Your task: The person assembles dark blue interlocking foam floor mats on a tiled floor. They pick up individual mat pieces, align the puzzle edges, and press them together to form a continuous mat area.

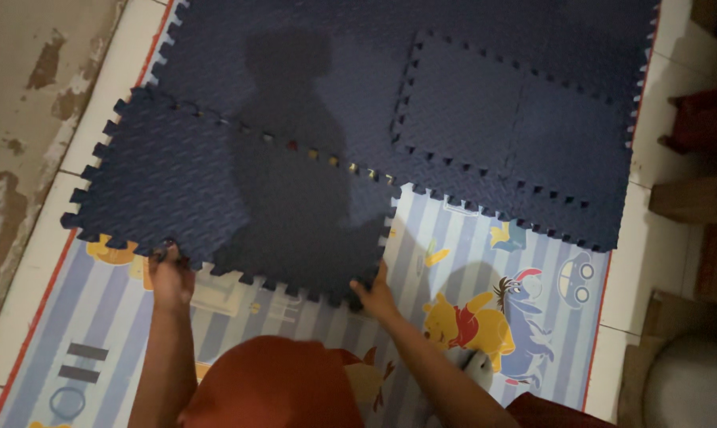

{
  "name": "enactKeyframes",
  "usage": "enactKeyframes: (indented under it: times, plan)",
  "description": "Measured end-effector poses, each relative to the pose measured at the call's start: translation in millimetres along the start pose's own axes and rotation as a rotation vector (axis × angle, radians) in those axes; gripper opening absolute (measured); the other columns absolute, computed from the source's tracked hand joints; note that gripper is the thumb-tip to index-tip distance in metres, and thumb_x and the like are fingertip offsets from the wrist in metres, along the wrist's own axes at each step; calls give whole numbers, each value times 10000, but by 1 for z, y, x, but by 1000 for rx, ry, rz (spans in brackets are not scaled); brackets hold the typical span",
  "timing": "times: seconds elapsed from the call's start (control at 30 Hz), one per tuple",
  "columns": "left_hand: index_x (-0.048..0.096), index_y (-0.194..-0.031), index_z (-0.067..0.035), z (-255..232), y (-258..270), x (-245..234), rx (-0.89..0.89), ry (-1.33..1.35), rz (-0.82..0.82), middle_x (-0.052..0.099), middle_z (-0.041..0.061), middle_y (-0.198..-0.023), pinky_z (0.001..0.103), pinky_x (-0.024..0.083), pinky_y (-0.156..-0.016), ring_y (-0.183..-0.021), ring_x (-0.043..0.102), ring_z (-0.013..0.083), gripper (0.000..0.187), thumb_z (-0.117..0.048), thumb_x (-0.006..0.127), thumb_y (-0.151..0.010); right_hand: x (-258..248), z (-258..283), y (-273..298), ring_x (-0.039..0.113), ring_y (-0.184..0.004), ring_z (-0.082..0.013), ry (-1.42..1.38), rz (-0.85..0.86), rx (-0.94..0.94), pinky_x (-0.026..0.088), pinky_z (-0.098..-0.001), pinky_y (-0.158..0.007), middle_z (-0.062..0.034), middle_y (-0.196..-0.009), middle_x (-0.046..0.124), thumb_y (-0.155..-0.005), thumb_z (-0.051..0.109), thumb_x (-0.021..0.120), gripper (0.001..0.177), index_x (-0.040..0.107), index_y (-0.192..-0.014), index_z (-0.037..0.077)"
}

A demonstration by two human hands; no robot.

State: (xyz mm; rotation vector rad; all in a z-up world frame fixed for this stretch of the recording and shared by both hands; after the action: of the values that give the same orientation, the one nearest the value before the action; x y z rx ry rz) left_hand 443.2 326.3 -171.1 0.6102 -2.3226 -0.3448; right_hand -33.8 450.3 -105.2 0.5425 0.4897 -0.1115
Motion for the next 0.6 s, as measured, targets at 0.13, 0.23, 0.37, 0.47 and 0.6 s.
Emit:
enactKeyframes:
  times: [0.13,0.23,0.37,0.47,0.6]
  plan:
    - [483,-1176,-198,2,11,-5,-110,-88,-86,616,-41,-1092,325,450,-756,-938,596,132,215,-51,615,-1089,-7,28,20,557,-1320,-428,36,-54,56,441,-484,-1135,-274,-1489,467,-835,436,764,1184,-94,-1603,157]
    - [507,-1238,-167,2,12,7,-81,-76,-36,627,-11,-1135,338,523,-814,-982,614,145,216,-51,607,-1086,-20,63,32,592,-1295,-417,-30,-48,134,463,-491,-1116,-267,-1481,480,-807,418,724,1180,-84,-1631,175]
    - [513,-1251,-174,2,18,17,-8,-141,8,625,-5,-1153,354,501,-681,-987,631,188,229,-90,591,-1053,-53,101,30,465,-1368,-443,512,44,325,433,-533,-1114,-306,-1540,331,-897,513,790,1088,58,-1579,86]
    - [501,-1260,-187,3,21,17,-29,-137,-17,607,15,-1174,362,500,-662,-990,620,204,260,-115,604,-1032,-81,134,-5,458,-1386,-451,573,-417,-293,407,-520,-1164,-311,-1503,430,-923,248,657,786,266,-1562,9]
    - [390,-1377,-159,7,27,12,-131,-185,-79,557,95,-1294,427,522,-762,-1064,578,259,368,-198,629,-1100,-75,131,-77,414,-1486,-357,852,-425,-648,273,-570,-1214,-240,-1625,406,-835,29,548,760,368,-1570,-40]
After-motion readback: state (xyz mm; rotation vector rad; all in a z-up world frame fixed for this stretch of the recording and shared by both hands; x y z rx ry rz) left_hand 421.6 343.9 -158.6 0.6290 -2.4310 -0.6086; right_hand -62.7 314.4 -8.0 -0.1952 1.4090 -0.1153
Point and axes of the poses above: each hand's wrist, its own y-axis away from the middle knuckle, its own x-axis out of the palm, z = x × y, the point moved 3 cm from there along -y, towards the middle knuckle
